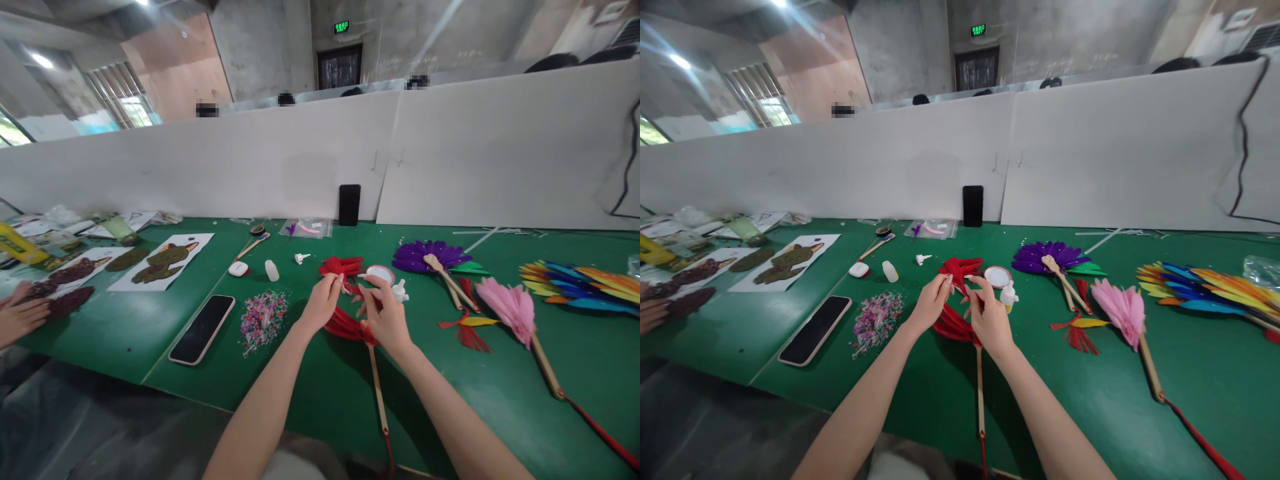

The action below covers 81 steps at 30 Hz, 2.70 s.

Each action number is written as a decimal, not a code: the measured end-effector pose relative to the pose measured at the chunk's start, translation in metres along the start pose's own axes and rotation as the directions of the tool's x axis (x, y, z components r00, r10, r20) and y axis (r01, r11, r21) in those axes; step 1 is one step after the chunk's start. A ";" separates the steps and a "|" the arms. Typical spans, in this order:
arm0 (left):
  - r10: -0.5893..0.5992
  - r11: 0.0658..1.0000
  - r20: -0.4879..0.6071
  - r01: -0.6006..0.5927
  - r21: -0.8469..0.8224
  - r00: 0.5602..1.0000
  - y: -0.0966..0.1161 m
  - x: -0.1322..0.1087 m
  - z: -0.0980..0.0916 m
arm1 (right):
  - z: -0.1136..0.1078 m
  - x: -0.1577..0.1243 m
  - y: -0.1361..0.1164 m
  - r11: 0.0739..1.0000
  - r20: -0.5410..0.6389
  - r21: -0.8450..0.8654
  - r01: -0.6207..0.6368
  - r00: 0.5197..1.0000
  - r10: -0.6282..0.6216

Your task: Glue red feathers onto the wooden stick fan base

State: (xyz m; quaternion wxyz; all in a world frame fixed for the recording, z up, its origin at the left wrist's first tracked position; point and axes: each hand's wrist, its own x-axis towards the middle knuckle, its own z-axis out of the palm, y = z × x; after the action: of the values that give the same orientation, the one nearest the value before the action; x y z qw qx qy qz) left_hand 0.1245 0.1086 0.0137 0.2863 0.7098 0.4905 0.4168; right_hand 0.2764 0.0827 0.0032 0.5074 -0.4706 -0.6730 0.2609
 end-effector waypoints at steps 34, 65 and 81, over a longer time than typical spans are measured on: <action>-0.095 0.934 -0.017 0.083 -0.348 0.995 -0.002 0.003 0.003 | 0.001 0.002 0.007 0.994 0.022 0.105 0.003 1.000 -0.006; -0.041 0.996 0.086 0.048 -0.076 0.995 0.004 0.000 -0.002 | 0.000 0.002 0.010 0.999 0.046 0.027 -0.023 0.999 0.022; -0.069 0.996 0.118 0.076 -0.055 0.991 -0.002 -0.001 0.002 | 0.000 0.001 0.009 0.999 0.037 -0.020 -0.026 0.999 0.026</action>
State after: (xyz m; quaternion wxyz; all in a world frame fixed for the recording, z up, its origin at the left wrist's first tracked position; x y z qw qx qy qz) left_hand 0.1256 0.1082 0.0106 0.3500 0.7056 0.4860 0.3787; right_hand 0.2797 0.0875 -0.0033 0.4869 -0.4792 -0.6786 0.2697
